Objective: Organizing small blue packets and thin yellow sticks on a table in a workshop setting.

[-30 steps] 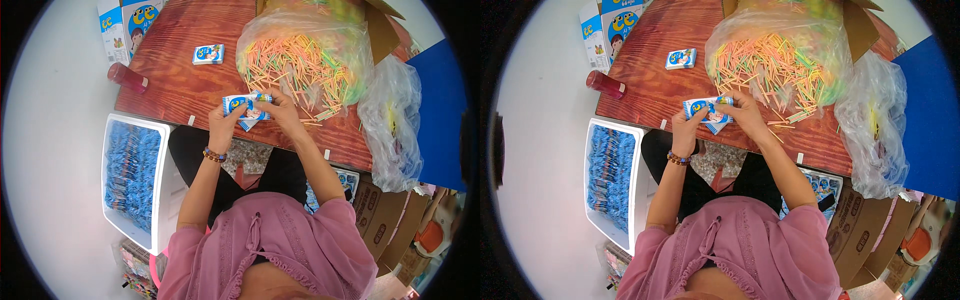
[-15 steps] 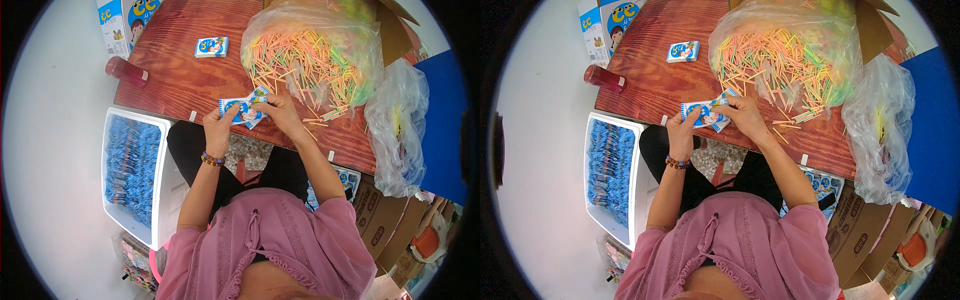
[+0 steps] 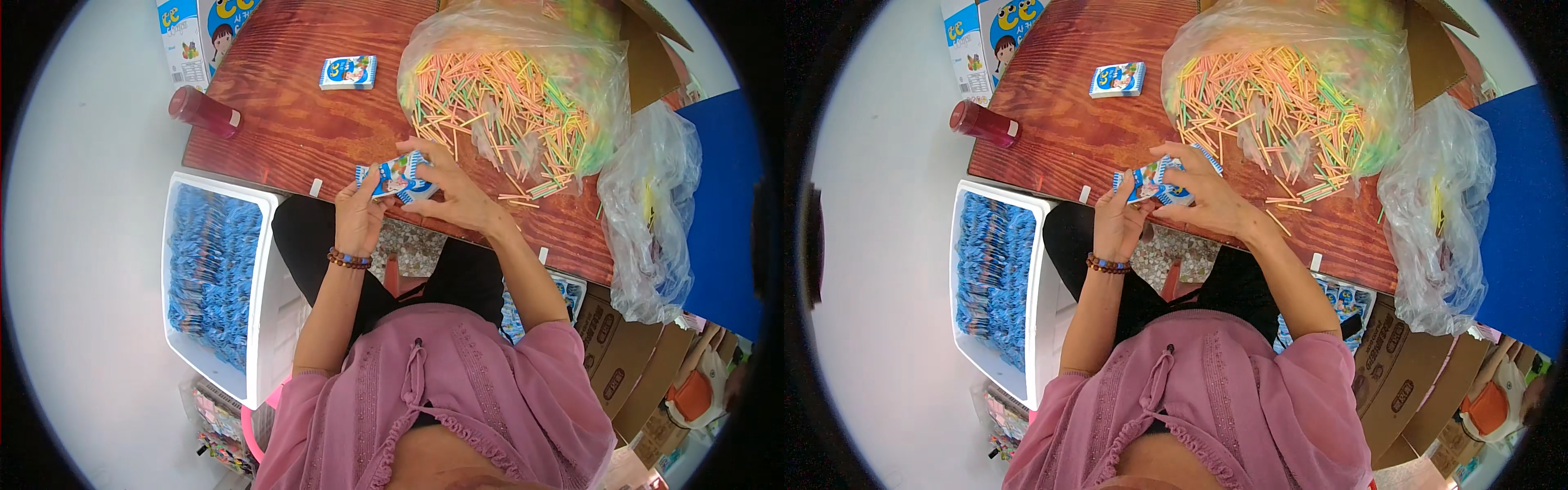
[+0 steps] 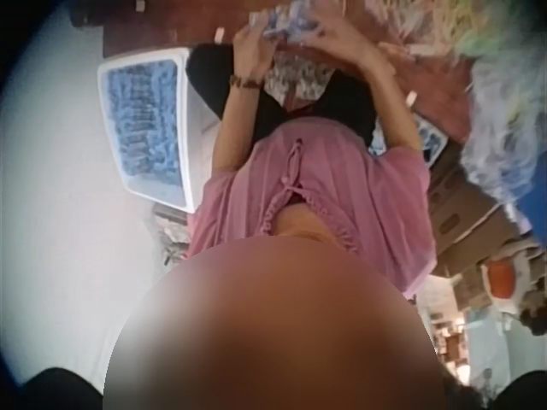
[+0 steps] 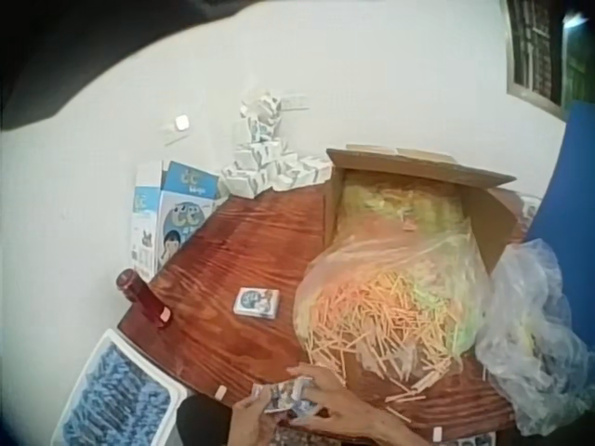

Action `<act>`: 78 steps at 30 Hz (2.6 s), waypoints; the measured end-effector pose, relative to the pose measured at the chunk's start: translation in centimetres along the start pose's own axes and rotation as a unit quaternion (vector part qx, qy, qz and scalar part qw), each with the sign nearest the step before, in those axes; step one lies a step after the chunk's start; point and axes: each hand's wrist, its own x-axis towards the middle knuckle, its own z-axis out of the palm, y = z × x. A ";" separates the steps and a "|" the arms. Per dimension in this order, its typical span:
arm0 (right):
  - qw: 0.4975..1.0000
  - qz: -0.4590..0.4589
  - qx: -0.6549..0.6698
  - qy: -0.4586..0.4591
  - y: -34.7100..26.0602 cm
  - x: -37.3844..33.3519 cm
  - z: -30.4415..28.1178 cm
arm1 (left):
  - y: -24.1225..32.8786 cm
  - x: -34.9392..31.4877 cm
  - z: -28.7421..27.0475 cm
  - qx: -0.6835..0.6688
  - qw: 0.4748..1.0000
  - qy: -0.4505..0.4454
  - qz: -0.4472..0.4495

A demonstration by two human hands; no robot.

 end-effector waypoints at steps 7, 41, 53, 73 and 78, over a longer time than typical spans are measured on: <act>0.999 -0.018 0.003 -0.033 2.1 0.2 0.3 | 0.5 -0.1 -0.3 0.029 0.998 -0.035 -0.050; 0.816 0.384 -0.430 0.026 9.3 14.8 -4.6 | 1.0 3.5 -4.2 0.012 0.997 -0.018 0.070; 0.941 0.268 -0.045 0.200 11.5 5.9 -9.7 | 0.6 3.9 -4.1 0.015 0.997 -0.022 0.068; 0.933 0.112 0.093 0.329 11.3 1.3 -7.3 | -1.0 0.8 -0.2 -0.017 0.999 -0.038 0.017; 0.929 0.141 -0.225 0.259 12.7 0.8 -7.3 | -1.6 1.3 -0.9 -0.013 0.997 -0.071 0.006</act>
